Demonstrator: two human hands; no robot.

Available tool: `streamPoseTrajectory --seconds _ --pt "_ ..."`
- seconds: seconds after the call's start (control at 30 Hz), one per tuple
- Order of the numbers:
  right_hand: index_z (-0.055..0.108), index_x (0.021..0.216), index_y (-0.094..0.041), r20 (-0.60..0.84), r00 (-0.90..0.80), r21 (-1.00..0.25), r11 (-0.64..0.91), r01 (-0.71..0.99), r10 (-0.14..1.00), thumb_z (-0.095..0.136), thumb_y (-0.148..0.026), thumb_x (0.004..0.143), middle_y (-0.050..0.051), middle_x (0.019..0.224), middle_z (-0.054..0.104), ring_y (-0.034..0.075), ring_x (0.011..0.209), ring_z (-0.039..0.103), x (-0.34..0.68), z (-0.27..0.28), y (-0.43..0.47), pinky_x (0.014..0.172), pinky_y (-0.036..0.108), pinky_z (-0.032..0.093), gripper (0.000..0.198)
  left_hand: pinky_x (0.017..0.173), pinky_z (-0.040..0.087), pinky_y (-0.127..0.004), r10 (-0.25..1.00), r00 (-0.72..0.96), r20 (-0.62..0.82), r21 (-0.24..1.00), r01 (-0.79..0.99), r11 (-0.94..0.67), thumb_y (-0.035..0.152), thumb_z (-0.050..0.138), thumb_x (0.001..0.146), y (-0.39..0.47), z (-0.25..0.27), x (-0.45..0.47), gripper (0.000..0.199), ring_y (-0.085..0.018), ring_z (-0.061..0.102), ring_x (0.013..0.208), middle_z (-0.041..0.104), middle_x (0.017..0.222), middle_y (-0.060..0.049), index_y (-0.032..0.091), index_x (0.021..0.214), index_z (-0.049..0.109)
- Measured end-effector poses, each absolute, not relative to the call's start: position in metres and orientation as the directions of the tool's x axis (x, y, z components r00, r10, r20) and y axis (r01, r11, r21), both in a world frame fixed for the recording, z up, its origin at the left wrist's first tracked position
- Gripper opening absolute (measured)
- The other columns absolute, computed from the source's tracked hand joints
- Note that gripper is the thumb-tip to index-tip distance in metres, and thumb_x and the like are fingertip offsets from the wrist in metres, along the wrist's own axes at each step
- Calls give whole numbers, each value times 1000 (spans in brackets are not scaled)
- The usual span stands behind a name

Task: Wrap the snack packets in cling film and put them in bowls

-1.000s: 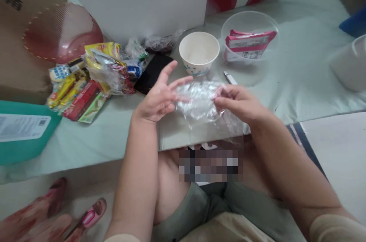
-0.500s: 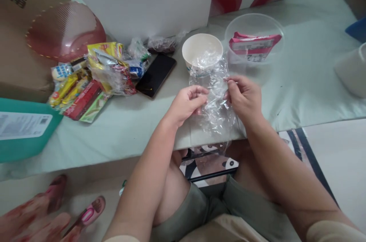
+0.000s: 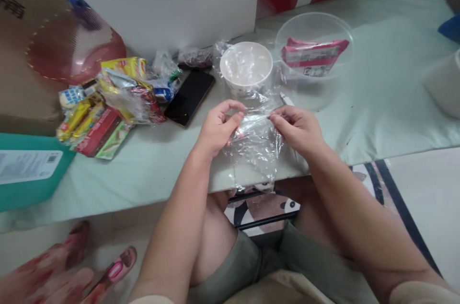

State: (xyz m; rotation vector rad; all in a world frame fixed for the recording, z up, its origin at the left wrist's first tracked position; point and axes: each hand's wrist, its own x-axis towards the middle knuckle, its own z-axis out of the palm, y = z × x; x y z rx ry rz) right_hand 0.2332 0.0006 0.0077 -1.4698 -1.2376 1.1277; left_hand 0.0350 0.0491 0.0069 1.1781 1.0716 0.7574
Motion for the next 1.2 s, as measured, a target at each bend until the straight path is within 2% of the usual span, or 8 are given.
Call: streamPoseTrajectory --seconds 0.07,0.2,0.5,0.73,0.87,1.07,1.13,1.2 --pt "69 78 -18 -22 148 -971 -56 232 989 70 -41 85 -6 49 49 7 44 41 233 10 -1 47 24 33 24 31 22 -18 911 334 -240 971 103 218 42 72 86 51 5 31 23 -8 38 30 48 41 9 23 98 67" --pt "69 86 -21 71 284 -976 8 217 956 69 -49 88 -6 51 49 9 44 43 233 9 -1 47 25 35 27 31 28 -18 900 371 -228 973 67 219 51 73 83 50 7 26 40 -7 45 32 64 54 5 22 109 63" --pt "67 106 -29 -6 148 -1000 -10 26 989 64 -63 90 -6 54 57 11 40 51 235 -1 0 44 27 44 38 35 38 -18 794 499 -347 932 90 351 39 73 80 47 14 29 51 -12 58 37 63 52 7 22 127 60" --pt "59 70 -23 135 190 -974 165 -155 973 80 -61 78 -1 77 64 9 54 58 235 -3 -2 51 26 47 44 36 40 -19 809 512 -288 913 -107 393 36 68 81 46 12 23 19 -11 60 41 66 60 3 20 91 70" --pt "66 69 -23 201 175 -945 237 -225 964 83 -54 75 1 82 64 11 61 59 242 -2 -1 56 27 47 36 43 50 -21 776 557 -294 900 -113 422 23 68 69 47 15 20 8 -9 62 46 72 73 -1 16 72 68" --pt "74 68 -22 60 135 -985 81 -155 989 64 -60 80 7 83 66 18 72 62 248 2 0 67 35 52 41 48 51 -21 780 495 -384 875 -77 479 49 64 71 54 11 21 35 -12 65 55 68 71 -4 15 74 70" --pt "72 65 -21 56 162 -997 64 -44 985 53 -65 86 8 82 66 20 78 63 245 1 -2 74 37 53 52 52 52 -21 802 455 -386 895 -25 445 56 67 73 54 9 22 41 -12 66 60 65 70 -3 15 73 67" --pt "69 69 -21 42 186 -994 22 109 982 60 -58 86 7 84 66 19 80 63 242 -2 -4 76 36 52 41 57 52 -21 845 418 -333 932 9 363 49 75 71 51 7 23 35 -10 64 63 63 72 0 16 74 63"
